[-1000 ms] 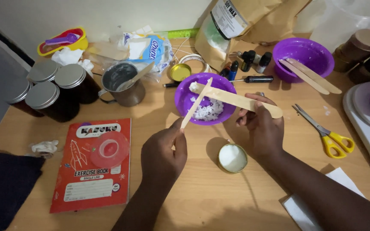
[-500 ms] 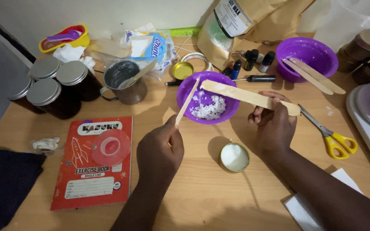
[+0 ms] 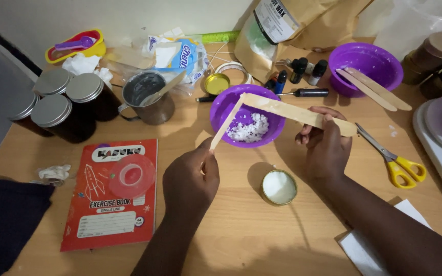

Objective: Stirring a white paste and adding wax flakes into a small tin using wooden sticks.

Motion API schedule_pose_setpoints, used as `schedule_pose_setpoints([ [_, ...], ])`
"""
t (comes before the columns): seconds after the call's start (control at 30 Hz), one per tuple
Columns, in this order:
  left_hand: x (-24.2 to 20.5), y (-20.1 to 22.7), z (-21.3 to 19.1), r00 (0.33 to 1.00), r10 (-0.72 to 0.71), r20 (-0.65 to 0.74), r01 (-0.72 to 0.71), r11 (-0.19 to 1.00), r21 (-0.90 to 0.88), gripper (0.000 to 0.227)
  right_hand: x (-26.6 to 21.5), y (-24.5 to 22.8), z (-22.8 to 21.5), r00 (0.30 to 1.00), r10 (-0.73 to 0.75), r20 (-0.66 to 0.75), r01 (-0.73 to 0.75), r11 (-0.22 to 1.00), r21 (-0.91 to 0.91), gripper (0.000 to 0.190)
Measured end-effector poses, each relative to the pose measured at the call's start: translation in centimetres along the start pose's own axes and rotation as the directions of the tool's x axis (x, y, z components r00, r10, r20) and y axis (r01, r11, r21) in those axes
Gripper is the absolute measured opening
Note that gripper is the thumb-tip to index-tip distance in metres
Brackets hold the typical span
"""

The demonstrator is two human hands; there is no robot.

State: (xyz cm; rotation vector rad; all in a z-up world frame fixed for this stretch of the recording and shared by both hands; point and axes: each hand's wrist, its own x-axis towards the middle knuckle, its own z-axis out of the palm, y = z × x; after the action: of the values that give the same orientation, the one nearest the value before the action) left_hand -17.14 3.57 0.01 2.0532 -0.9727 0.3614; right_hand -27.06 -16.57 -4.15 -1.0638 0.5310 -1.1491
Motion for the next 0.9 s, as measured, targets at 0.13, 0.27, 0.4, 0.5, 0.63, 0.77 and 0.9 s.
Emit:
schedule_pose_setpoints([
  [0.13, 0.2, 0.0, -0.3, 0.999, -0.031, 0.023, 0.031, 0.999, 0.012, 0.026, 0.1, -0.2, -0.1, 1.000, -0.007, -0.030, 0.008, 1.000, 0.023, 0.027],
  [0.27, 0.1, 0.0, -0.5, 0.998, -0.035, 0.047, 0.035, 0.999, -0.007, 0.025, -0.1, -0.5, 0.1, 0.999, 0.050, -0.008, -0.049, 0.995, 0.091, 0.027],
  [0.4, 0.1, -0.4, -0.1, 0.998, 0.008, 0.056, -0.013, 0.995, 0.098, 0.025, 0.0, -0.1, 0.0, 0.992, 0.107, 0.074, -0.117, 0.983, 0.143, 0.024],
  [0.5, 0.2, -0.3, -0.2, 0.994, -0.002, 0.106, -0.004, 0.999, 0.054, 0.025, 0.1, 0.1, 0.0, 0.980, 0.152, 0.128, -0.172, 0.973, 0.157, 0.023],
  [0.63, 0.3, 0.1, -0.5, 0.991, -0.048, 0.123, 0.050, 0.999, -0.021, 0.028, 0.2, 0.0, -0.2, 0.976, 0.193, 0.099, -0.205, 0.970, 0.131, 0.022],
  [0.77, 0.4, 0.6, -0.9, 0.983, -0.090, 0.159, 0.106, 0.990, -0.095, 0.030, 0.6, 0.1, -0.3, 0.978, 0.208, 0.006, -0.207, 0.968, 0.141, 0.023],
  [0.9, 0.3, 0.4, -0.6, 0.987, -0.113, 0.113, 0.121, 0.990, -0.070, 0.031, 0.9, 0.5, -0.8, 0.970, 0.239, -0.053, -0.230, 0.963, 0.142, 0.022],
])
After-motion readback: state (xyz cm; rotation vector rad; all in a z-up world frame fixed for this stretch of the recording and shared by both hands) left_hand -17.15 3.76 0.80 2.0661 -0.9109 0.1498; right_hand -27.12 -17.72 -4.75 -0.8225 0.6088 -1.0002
